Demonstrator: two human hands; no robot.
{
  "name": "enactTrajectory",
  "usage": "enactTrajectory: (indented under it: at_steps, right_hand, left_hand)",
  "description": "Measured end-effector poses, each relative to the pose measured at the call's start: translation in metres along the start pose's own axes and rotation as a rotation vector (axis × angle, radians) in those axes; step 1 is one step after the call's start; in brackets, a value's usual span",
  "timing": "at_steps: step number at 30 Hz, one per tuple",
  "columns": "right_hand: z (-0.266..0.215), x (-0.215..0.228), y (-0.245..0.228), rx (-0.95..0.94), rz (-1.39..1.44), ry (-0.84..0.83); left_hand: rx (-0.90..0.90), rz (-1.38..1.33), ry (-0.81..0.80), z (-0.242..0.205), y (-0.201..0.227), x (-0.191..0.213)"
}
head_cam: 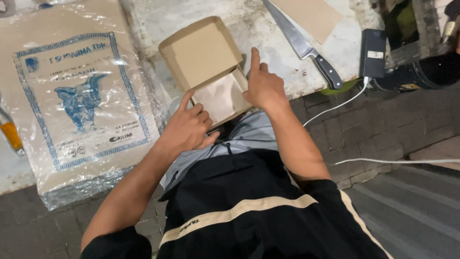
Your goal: The person folds white paper sheets and places them into small cardboard boxes, then closes the boxes. They repeat this process multiple times, stacking completed boxes on the table.
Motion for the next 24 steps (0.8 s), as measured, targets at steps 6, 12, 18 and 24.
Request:
enactTrajectory:
  at_steps: [6,12,18,24]
  right_hand:
    - [-0.017,0.013,-0.006,0.051,0.077,-0.123]
    - [-0.048,0.023,-0.004,0.039,0.422,0.043]
    - [-0.045,-0.006,0.007,0.134,0.586,0.122]
    - [-0.037,-0.057,0.023,0.268,0.822,0.468]
  left_hand:
    - [-0.04,-0.143,0.136,-0.011,-0.006,0.011]
    - [0.803,-0.61,0.865,-0.035,-0.061,0.025]
    - [1.16,-1.107,0.738,-0.018,-0.108,-0.019]
    - [0.776,-1.167,0.729,-0.025,-0.074,0.006]
Point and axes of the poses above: each hand's wrist, its own z-axis towards the middle knuckle, its own x-axis out of the back of the hand, y = z × x, the point moved 4 cm from there along z, towards the middle knuckle, and after that the axes turned 14 degrees about -z, right-handed, at the moved point
